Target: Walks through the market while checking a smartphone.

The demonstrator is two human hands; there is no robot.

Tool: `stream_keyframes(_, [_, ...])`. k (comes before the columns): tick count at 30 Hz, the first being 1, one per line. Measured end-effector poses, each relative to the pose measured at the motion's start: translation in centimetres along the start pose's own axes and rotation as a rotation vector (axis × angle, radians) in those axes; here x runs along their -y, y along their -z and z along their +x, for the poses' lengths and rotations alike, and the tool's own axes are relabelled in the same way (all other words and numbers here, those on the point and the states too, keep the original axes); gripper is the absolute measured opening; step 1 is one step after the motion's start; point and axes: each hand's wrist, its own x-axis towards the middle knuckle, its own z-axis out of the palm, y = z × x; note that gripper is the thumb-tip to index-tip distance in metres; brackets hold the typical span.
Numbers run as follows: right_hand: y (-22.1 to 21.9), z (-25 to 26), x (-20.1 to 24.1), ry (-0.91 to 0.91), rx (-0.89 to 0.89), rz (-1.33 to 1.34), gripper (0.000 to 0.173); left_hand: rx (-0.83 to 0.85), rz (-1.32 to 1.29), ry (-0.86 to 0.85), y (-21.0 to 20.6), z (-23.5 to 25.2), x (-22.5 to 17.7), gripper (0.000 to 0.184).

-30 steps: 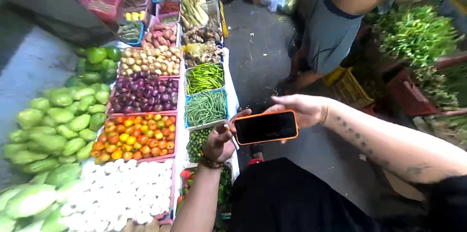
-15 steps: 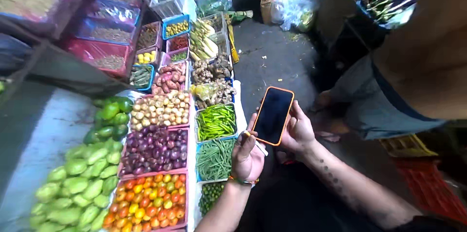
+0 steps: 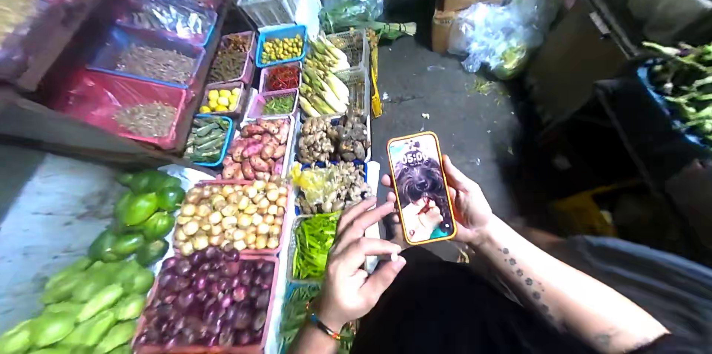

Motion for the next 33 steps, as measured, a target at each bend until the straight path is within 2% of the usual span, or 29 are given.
stream_keyframes(4, [5.0,6.8,7.0,0.028,-0.005,-0.082,0.064,0.001,0.145,-0.122,0.8,11.3,8.6,0.019])
stream_keyframes(9, [8.2,13.2,16.6,0.132,-0.060,-0.102,0.057,0.175,0.184,-0.094,0.2,25.7,16.1,0.014])
stream_keyframes(14, [13.3,18.2,27.2,0.181,-0.160,-0.055,0.060,0.307,0.149,-0.072,-2.7,38.0,24.1,0.014])
stream_keyframes(17, [17.8,21.7,35.3,0.167,-0.210,-0.081,0.065,0.251,0.096,-0.108,-4.7,44.7,28.4,0.012])
stream_keyframes(21, [22.5,27.5,47.3,0.149,-0.052,-0.055,0.066,0.140,0.088,-0.117,-7.2,54.6,32.7,0.011])
stream_keyframes(23, [24.1,30.0,52.5,0.126,-0.065,-0.047,0.068,0.124,0.085,-0.118,-8.7,58.6,35.0,0.011])
stream_keyframes(30, [28.3,38.3,67.6,0.078,-0.115,-0.047,0.071,0.208,0.273,-0.142,-13.7,71.3,42.4,0.016])
stream_keyframes(33, [31.1,42.0,73.8,0.089,-0.115,-0.074,0.071,0.256,0.315,-0.180,-15.3,77.7,47.0,0.017])
